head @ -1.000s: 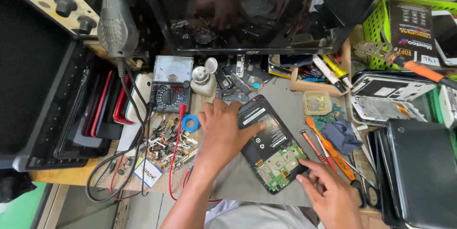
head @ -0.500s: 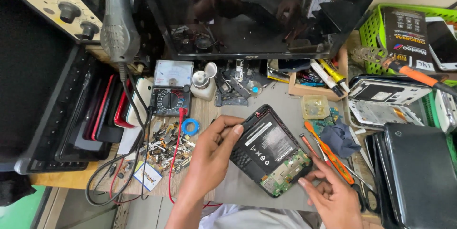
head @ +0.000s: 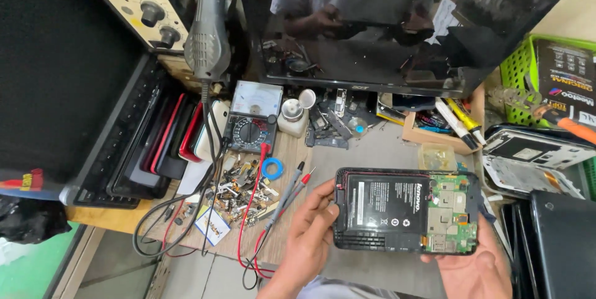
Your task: Reassembling a tablet by connecting internal ribbon cables, securing components with a screwdriver, and snapping the back cover into place.
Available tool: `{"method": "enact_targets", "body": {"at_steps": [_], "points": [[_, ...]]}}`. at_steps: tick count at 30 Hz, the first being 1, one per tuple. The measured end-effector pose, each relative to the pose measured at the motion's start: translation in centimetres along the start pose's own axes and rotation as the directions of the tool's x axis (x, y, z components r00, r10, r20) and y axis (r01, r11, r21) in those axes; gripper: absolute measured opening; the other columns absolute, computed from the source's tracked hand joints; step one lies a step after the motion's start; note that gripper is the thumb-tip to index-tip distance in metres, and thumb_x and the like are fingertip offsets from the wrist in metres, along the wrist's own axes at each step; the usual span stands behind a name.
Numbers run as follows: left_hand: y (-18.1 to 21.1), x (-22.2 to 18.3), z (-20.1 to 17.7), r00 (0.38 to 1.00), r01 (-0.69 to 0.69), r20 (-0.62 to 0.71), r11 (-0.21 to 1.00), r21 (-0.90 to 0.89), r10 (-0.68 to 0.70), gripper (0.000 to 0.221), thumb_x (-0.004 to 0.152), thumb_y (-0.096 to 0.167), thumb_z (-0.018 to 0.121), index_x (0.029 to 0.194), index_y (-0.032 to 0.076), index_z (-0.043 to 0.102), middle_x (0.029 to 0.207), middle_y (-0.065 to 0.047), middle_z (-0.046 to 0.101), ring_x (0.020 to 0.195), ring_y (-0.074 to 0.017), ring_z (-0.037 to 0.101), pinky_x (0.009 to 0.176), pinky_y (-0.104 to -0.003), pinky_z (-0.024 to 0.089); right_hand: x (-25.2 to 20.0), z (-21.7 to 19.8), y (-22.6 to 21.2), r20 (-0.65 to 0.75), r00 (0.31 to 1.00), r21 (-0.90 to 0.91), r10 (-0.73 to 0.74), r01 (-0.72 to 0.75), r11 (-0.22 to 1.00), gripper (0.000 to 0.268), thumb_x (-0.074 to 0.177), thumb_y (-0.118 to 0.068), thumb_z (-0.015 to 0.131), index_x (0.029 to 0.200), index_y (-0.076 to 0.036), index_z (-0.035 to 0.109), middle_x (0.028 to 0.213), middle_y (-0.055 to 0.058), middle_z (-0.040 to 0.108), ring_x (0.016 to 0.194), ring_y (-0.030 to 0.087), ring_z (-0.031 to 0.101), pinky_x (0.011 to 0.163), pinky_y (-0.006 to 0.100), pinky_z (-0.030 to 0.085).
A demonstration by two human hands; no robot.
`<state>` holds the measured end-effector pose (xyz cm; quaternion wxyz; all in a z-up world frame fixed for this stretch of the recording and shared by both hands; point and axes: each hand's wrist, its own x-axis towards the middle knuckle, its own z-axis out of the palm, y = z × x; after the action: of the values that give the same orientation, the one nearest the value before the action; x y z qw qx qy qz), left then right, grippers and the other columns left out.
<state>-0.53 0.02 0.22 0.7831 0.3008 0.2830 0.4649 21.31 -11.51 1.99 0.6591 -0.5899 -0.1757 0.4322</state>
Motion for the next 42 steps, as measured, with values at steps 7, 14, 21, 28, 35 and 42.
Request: {"method": "enact_targets", "body": {"at_steps": [7,14,21,28,35,42], "points": [[0.5,-0.1,-0.6,0.996,0.088,0.000,0.989,0.115,-0.088,0.029,0.098,0.009,0.051,0.126,0.007,0.058,0.108,-0.005,0.070,0.061,-0.0049,0.033,0.049,-0.021,0.020,1.6,-2.2,2.5,0.322,0.919,0.259,-0.226,0.144,0.955,0.096,0.104,-0.051,0.080,0.164,0.003,0.029,0.146,0.024,0.059,0.113,0.035,0.070,0.072,0.041,0.067],[0.5,-0.2,-1.1,0.998,0.065,0.010,0.993,0.100,-0.067,0.010,0.101,0.011,0.052,0.109,0.007,0.057,0.070,-0.001,0.052,0.059,-0.0107,0.034,0.059,-0.028,0.028,1.3,-2.2,2.7,0.166,0.978,0.027,-0.127,0.124,0.992,0.093,0.097,-0.055,0.058,0.166,0.001,0.030,0.147,0.024,0.055,0.114,0.041,0.062,0.065,0.047,0.056],[0.6,-0.6,-1.1,1.000,-0.003,-0.001,0.989,0.145,0.003,0.010,0.092,0.003,0.047,0.095,0.003,0.057,0.066,-0.001,0.043,0.061,-0.0134,0.033,0.061,-0.032,0.031,0.6,-0.1,0.6,0.021,0.997,-0.111,-0.076,0.078,0.991,0.093,0.088,-0.051,0.042,0.165,0.001,0.027,0.155,0.028,0.043,0.129,0.048,0.049,0.072,0.059,0.046],[0.6,-0.8,-1.5,0.999,0.036,0.012,0.966,0.257,-0.040,0.006,0.098,0.007,0.057,0.093,0.007,0.056,0.060,0.003,0.050,0.054,-0.0060,0.030,0.053,-0.026,0.023,0.4,-0.8,1.0,0.120,0.972,-0.049,-0.201,0.208,0.977,0.097,0.093,-0.058,0.056,0.166,0.000,0.030,0.154,0.025,0.047,0.120,0.041,0.055,0.063,0.048,0.050],[0.7,-0.6,-1.7,1.000,0.028,-0.008,0.967,0.253,-0.027,0.008,0.095,0.004,0.061,0.088,0.006,0.058,0.063,0.000,0.061,0.056,-0.0038,0.037,0.054,-0.025,0.026,0.5,-1.2,1.3,0.143,0.960,-0.044,-0.241,0.249,0.967,0.098,0.091,-0.061,0.066,0.161,0.001,0.037,0.131,0.021,0.058,0.088,0.026,0.060,0.052,0.034,0.048],[0.7,-0.2,-2.2,0.997,0.055,-0.057,0.973,0.225,-0.043,0.005,0.092,0.002,0.052,0.089,0.005,0.056,0.062,-0.002,0.057,0.056,-0.0085,0.045,0.057,-0.027,0.038,1.2,-1.2,1.6,0.189,0.946,0.044,-0.262,0.259,0.965,0.085,0.107,-0.052,0.064,0.164,0.003,0.035,0.139,0.021,0.061,0.087,0.027,0.071,0.048,0.032,0.062]]}}
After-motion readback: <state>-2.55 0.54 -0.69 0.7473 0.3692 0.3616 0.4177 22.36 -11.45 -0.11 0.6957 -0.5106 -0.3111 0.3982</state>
